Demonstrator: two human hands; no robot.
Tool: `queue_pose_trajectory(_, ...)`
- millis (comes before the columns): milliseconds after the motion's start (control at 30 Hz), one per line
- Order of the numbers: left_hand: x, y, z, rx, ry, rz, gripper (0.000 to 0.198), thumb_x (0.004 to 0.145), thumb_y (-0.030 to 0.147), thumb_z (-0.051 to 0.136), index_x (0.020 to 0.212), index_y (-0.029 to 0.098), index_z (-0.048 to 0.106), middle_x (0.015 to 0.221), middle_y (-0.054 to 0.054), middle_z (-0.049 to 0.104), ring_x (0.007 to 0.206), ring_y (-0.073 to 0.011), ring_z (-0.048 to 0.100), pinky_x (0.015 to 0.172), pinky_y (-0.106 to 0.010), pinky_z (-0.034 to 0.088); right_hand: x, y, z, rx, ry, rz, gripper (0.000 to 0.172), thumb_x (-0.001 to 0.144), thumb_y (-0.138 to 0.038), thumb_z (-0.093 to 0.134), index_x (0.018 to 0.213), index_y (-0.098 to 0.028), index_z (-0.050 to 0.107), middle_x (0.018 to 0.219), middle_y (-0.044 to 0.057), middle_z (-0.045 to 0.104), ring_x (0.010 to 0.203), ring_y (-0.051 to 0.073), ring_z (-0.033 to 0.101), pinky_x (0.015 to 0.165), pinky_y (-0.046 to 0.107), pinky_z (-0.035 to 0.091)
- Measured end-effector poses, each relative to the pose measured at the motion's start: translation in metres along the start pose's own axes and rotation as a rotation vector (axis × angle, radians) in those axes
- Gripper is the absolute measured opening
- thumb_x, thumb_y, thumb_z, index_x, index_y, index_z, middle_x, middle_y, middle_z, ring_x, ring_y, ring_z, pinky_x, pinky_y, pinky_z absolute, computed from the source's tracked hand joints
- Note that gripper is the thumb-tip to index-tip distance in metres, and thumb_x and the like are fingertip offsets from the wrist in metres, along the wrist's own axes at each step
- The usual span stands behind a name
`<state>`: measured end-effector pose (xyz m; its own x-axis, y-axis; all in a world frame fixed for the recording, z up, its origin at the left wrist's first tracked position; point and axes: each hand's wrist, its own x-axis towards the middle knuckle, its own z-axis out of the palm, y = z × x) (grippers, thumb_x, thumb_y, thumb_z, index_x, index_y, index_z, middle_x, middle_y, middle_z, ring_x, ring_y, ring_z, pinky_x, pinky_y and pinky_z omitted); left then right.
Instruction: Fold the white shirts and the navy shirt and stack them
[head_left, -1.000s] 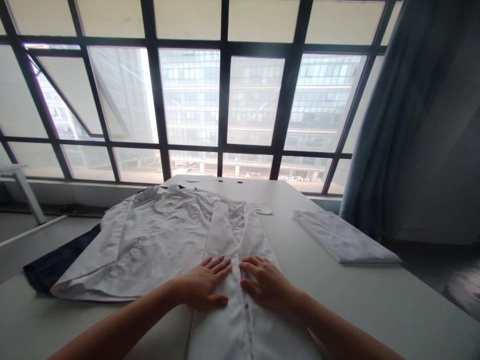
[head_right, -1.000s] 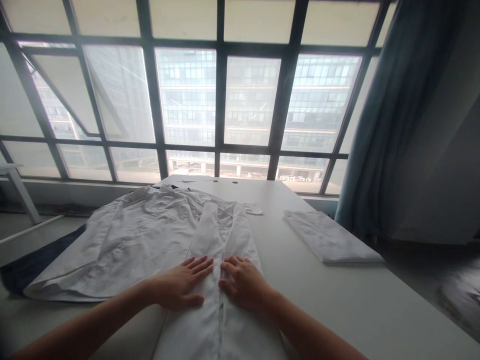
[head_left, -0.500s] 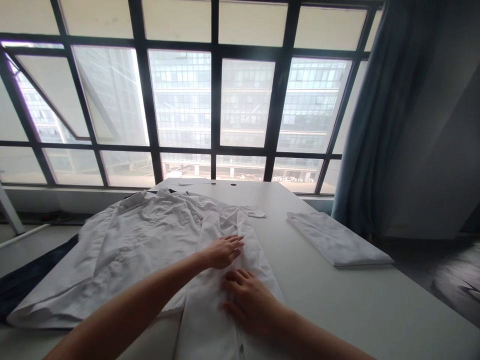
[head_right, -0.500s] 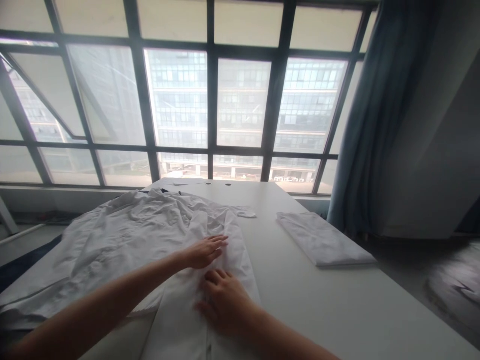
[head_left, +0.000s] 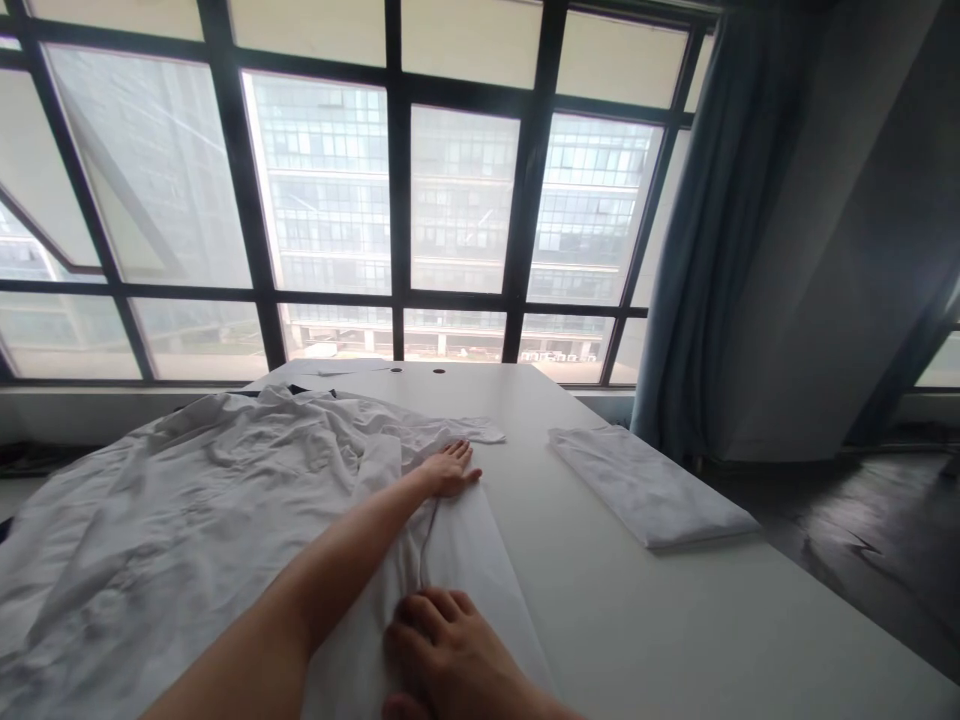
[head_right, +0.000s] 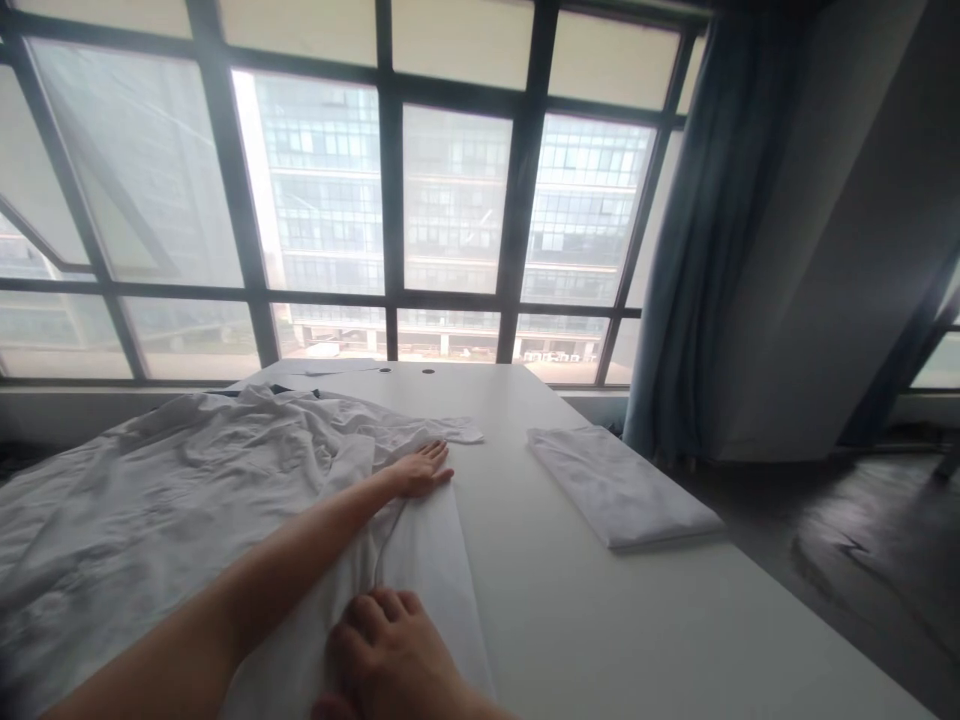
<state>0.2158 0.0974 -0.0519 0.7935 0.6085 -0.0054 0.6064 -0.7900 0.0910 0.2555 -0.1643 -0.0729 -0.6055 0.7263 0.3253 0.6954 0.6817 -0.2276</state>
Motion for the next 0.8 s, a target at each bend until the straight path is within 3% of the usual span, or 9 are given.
queue_pose_trajectory(167, 0.027, -0.010, -0.001, 0.011, 0.013, -0.032, 0.067, 0.103, 0.051, 0.023, 0.152, 0.005, 0.028, 0.160, -0.020, 0.017, 0.149, -0.0297, 0.013, 0.119, -0.049, 0.016, 0.001, -0.005, -0.015, 0.036, -0.009, 0.001, 0.047, 0.087, -0.055, 0.060, 0.119, -0.020, 0.058, 0.123, 0.009, 0.060, 0.111, 0.027, 0.052, 0.099, 0.042, 0.039)
queue_pose_trajectory(300, 0.021, -0.008, -0.011, 0.000, 0.044, -0.044, 0.066, 0.104, 0.048, 0.022, 0.153, 0.005, 0.025, 0.160, -0.021, 0.015, 0.149, -0.0297, 0.011, 0.119, -0.049, 0.016, 0.002, -0.011, -0.029, 0.057, -0.024, 0.028, 0.042, 0.086, -0.047, 0.063, 0.119, -0.021, 0.058, 0.121, 0.008, 0.061, 0.110, 0.027, 0.052, 0.097, 0.042, 0.039)
queue_pose_trajectory(367, 0.003, -0.009, -0.019, -0.021, 0.072, -0.019, 0.069, 0.104, 0.051, 0.019, 0.155, 0.005, 0.021, 0.161, -0.019, 0.012, 0.150, -0.0283, 0.008, 0.120, -0.046, 0.014, 0.001, -0.014, -0.033, 0.063, -0.034, 0.034, 0.042, 0.086, -0.046, 0.064, 0.119, -0.022, 0.058, 0.123, 0.007, 0.060, 0.110, 0.026, 0.052, 0.098, 0.042, 0.039)
queue_pose_trajectory(467, -0.045, -0.017, -0.024, -0.067, 0.095, 0.086, 0.075, 0.101, 0.059, 0.019, 0.156, 0.008, 0.021, 0.162, -0.016, 0.010, 0.150, -0.0267, 0.005, 0.121, -0.042, 0.012, 0.000, -0.018, -0.038, 0.078, -0.043, 0.056, 0.042, 0.088, -0.047, 0.062, 0.122, -0.023, 0.058, 0.126, 0.007, 0.059, 0.114, 0.027, 0.050, 0.100, 0.042, 0.037)
queue_pose_trajectory(533, -0.085, -0.028, -0.020, -0.060, 0.095, 0.148, 0.075, 0.100, 0.063, 0.024, 0.156, 0.013, 0.024, 0.163, -0.012, 0.010, 0.150, -0.0260, 0.004, 0.121, -0.040, 0.010, 0.001, -0.020, -0.040, 0.079, -0.047, 0.074, 0.041, 0.089, -0.046, 0.061, 0.122, -0.023, 0.058, 0.126, 0.008, 0.059, 0.114, 0.028, 0.050, 0.101, 0.044, 0.037)
queue_pose_trajectory(633, -0.136, -0.052, -0.010, -0.019, 0.058, 0.100, 0.078, 0.098, 0.065, 0.028, 0.156, 0.013, 0.024, 0.163, -0.012, 0.007, 0.150, -0.0278, 0.003, 0.121, -0.041, 0.008, 0.004, -0.023, -0.043, 0.059, -0.067, 0.082, 0.040, 0.089, -0.045, 0.059, 0.122, -0.021, 0.059, 0.126, 0.011, 0.059, 0.114, 0.029, 0.050, 0.100, 0.046, 0.037)
queue_pose_trajectory(700, -0.152, -0.068, -0.004, -0.008, 0.030, 0.021, 0.080, 0.098, 0.065, 0.026, 0.156, 0.010, 0.022, 0.162, -0.014, 0.007, 0.150, -0.0286, 0.004, 0.121, -0.043, 0.008, 0.006, -0.024, -0.044, 0.048, -0.081, 0.088, 0.041, 0.089, -0.045, 0.059, 0.122, -0.021, 0.059, 0.126, 0.012, 0.058, 0.114, 0.029, 0.049, 0.100, 0.047, 0.036)
queue_pose_trajectory(800, -0.147, -0.086, -0.002, -0.009, 0.021, -0.106, 0.082, 0.098, 0.065, 0.024, 0.156, 0.008, 0.019, 0.162, -0.015, 0.006, 0.150, -0.0284, 0.005, 0.121, -0.042, 0.008, 0.006, -0.025, -0.044, 0.054, -0.094, 0.104, 0.042, 0.090, -0.046, 0.057, 0.124, -0.021, 0.058, 0.127, 0.011, 0.057, 0.114, 0.029, 0.049, 0.101, 0.047, 0.036)
